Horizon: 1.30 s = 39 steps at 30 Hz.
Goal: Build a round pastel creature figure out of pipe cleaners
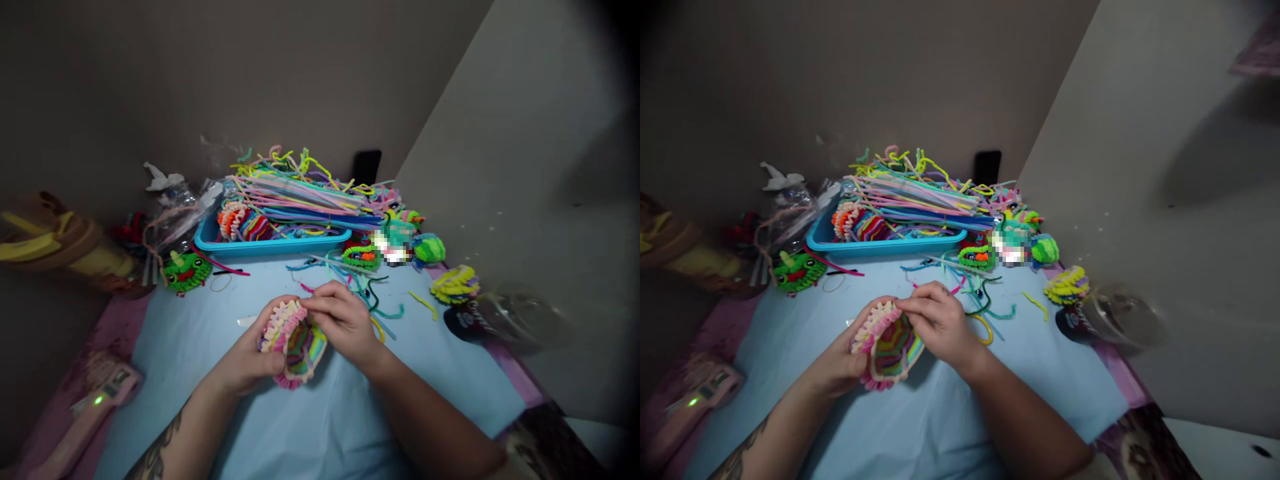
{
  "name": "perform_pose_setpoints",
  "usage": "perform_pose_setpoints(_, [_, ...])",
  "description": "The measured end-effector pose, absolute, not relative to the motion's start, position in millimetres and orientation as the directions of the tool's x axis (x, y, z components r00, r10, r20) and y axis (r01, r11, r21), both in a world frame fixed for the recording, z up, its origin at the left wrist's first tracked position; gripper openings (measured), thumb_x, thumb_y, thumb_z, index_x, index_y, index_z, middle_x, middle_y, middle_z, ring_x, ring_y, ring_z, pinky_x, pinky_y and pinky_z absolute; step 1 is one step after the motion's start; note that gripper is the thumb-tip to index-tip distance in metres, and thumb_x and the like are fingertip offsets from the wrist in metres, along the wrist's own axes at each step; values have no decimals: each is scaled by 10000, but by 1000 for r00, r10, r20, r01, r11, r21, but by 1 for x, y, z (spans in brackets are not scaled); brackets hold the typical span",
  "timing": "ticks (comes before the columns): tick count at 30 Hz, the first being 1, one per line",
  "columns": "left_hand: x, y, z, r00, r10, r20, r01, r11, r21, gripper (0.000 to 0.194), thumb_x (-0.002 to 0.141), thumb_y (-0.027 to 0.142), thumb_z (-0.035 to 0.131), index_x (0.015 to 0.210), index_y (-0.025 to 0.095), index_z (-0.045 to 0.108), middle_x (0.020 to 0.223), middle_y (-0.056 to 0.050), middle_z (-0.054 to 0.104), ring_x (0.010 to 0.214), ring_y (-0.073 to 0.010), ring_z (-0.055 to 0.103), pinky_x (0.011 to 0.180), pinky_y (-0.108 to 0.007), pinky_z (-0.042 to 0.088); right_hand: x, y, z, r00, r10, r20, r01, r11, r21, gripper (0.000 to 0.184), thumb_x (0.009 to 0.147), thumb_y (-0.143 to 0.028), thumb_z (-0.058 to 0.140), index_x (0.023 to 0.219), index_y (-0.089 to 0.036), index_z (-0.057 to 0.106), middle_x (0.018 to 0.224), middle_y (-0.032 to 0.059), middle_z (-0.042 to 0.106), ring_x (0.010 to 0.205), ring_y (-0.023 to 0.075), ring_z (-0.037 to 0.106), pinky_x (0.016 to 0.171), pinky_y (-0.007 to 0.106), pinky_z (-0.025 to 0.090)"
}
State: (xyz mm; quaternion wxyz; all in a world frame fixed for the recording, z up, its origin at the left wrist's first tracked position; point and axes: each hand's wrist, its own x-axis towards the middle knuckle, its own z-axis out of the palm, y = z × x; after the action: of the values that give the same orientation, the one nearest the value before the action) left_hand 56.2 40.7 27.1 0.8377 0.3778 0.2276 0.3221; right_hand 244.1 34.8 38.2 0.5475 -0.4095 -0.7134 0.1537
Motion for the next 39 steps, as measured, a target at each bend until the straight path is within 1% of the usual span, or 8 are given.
perform_pose_setpoints(4, [55,41,27,705,691,-158,-379,556,740,766,587,418,819,1254,297,460,1273,-94,542,1114,-309,565,864,-382,494,250,38,37,-166,669,724,473,699,-537,302,834,-86,555,1061,-253,665,842,41,630,769,160,592,708,332,512])
perform_pose_setpoints(7, [55,43,26,716,678,-166,-382,580,720,736,600,418,805,1244,290,473,1294,-97,535,1120,-321,562,838,-386,505,254,40,38,-231,648,726,489,722,-490,352,834,-73,532,1110,-259,645,869,48,641,792,168,591,710,340,507])
perform_pose_setpoints(12, [55,43,28,740,650,-175,-374,613,696,731,595,399,809,1240,282,485,1279,-100,551,1110,-324,572,803,-379,515,256,41,43,-236,673,701,431,719,-545,235,854,-128,565,1024,-245,677,856,44,653,795,162,595,720,328,501])
perform_pose_setpoints(17, [54,42,31,737,645,-203,-362,630,687,758,568,378,834,1237,250,502,1227,-106,588,1105,-306,577,855,-363,489,256,41,47,-214,731,648,371,675,-638,103,832,-165,620,867,-220,700,837,46,643,801,161,607,735,328,508])
perform_pose_setpoints(20, [54,42,31,739,638,-219,-337,630,700,759,573,389,830,1241,238,504,1216,-113,595,1088,-300,587,855,-360,484,259,41,46,-233,745,625,383,661,-646,92,813,-157,631,839,-223,690,846,45,640,805,164,603,746,338,509])
perform_pose_setpoints(25, [55,45,29,741,633,-223,-323,629,707,733,605,379,808,1254,239,495,1215,-110,601,1074,-287,594,863,-365,479,263,42,45,-364,668,649,499,728,-470,162,821,-114,573,896,-228,660,863,48,650,832,180,573,745,354,503])
perform_pose_setpoints(29, [55,46,28,734,633,-246,-321,643,696,689,614,367,804,1229,233,525,1198,-104,615,1030,-274,614,865,-356,482,263,40,46,-439,659,610,603,720,-344,158,847,-127,543,907,-227,650,882,51,660,842,192,549,735,347,501])
perform_pose_setpoints(39, [58,43,26,741,623,-251,-293,636,714,730,611,345,816,1259,251,493,1191,-93,614,1089,-286,588,882,-355,461,262,40,41,-411,628,661,644,713,-278,109,863,-156,549,829,-206,640,827,52,658,799,188,544,698,333,503])
